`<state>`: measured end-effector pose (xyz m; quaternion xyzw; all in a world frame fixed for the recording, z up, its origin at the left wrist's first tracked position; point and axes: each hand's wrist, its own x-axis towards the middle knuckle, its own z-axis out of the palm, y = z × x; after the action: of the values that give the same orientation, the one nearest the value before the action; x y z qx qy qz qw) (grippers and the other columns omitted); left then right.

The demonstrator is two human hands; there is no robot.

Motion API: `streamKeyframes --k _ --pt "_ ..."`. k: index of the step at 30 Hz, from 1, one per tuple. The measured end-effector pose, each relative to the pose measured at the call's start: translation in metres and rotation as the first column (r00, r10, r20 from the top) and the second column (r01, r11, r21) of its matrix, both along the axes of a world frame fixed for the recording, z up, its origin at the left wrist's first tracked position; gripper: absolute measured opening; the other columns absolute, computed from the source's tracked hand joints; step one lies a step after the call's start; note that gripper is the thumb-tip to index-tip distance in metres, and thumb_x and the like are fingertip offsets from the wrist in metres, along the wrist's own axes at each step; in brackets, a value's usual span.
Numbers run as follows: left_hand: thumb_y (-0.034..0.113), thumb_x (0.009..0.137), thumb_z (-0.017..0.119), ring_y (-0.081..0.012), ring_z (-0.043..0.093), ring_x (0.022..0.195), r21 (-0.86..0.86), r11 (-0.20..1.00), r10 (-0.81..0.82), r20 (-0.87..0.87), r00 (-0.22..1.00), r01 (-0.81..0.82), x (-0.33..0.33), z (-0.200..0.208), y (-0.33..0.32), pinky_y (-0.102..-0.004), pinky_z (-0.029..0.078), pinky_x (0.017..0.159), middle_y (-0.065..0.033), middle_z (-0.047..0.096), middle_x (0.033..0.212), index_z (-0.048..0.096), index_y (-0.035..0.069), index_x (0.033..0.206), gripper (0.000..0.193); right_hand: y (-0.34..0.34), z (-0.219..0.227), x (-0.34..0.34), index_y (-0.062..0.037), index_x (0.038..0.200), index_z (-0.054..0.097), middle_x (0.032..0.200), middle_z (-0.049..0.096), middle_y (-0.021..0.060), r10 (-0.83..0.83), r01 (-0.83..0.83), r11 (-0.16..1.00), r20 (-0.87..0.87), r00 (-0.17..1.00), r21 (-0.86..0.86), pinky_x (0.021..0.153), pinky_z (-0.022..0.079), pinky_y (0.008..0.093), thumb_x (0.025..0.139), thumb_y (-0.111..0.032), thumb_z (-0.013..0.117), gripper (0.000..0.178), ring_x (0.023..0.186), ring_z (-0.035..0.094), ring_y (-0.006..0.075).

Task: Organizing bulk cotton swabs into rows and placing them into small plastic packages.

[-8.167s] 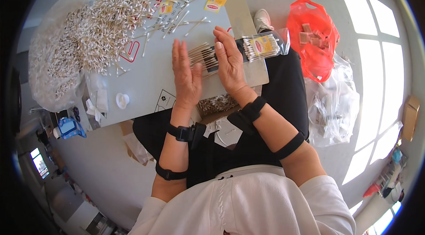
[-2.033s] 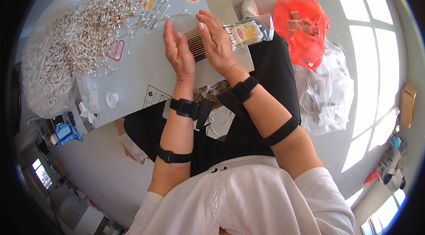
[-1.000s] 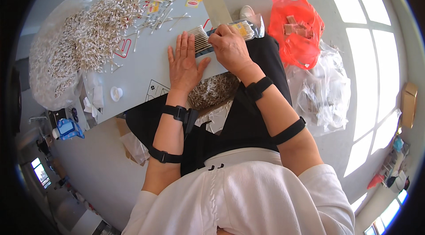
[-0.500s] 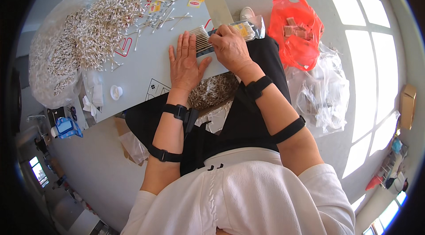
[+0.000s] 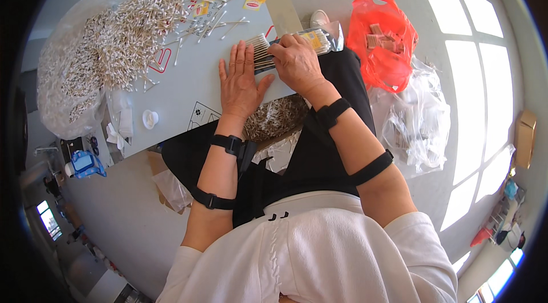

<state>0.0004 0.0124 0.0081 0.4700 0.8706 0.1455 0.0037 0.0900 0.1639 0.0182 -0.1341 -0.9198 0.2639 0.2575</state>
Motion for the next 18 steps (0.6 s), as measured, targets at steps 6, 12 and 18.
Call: streamKeyframes --k 6,12,18 --pt "0.051 0.089 0.061 -0.0289 0.022 0.149 0.016 1.000 -0.005 -0.001 1.000 0.005 0.000 0.001 -0.001 -0.0547 0.013 0.119 -0.0131 0.027 0.159 0.030 0.006 0.152 0.083 0.000 0.000 0.000 -0.0104 0.085 0.070 0.083 0.058 0.0078 0.021 -0.021 1.000 0.051 0.998 0.008 0.081 0.047 0.0418 0.076 -0.006 0.066 0.011 0.089 0.059 0.0293" --pt "0.052 0.089 0.060 -0.0264 0.020 0.149 0.000 1.000 0.003 0.002 1.000 -0.003 0.000 0.001 -0.001 -0.0550 0.012 0.119 -0.0121 0.026 0.160 0.031 0.006 0.150 0.082 0.001 0.004 -0.007 -0.0093 0.086 0.071 0.084 0.060 0.0083 -0.013 0.013 0.998 0.007 1.000 -0.060 0.078 0.049 0.0423 0.078 -0.007 0.065 0.010 0.089 0.060 0.0297" --pt "0.052 0.089 0.060 -0.0257 0.018 0.150 -0.023 1.000 0.010 0.015 1.000 -0.010 0.001 0.003 0.001 -0.0533 0.010 0.120 -0.0119 0.025 0.160 0.031 0.006 0.151 0.082 0.004 0.002 -0.014 -0.0097 0.087 0.072 0.086 0.061 0.0087 -0.018 0.019 0.999 0.020 1.000 -0.031 0.078 0.051 0.0419 0.077 -0.005 0.065 0.013 0.089 0.061 0.0298"
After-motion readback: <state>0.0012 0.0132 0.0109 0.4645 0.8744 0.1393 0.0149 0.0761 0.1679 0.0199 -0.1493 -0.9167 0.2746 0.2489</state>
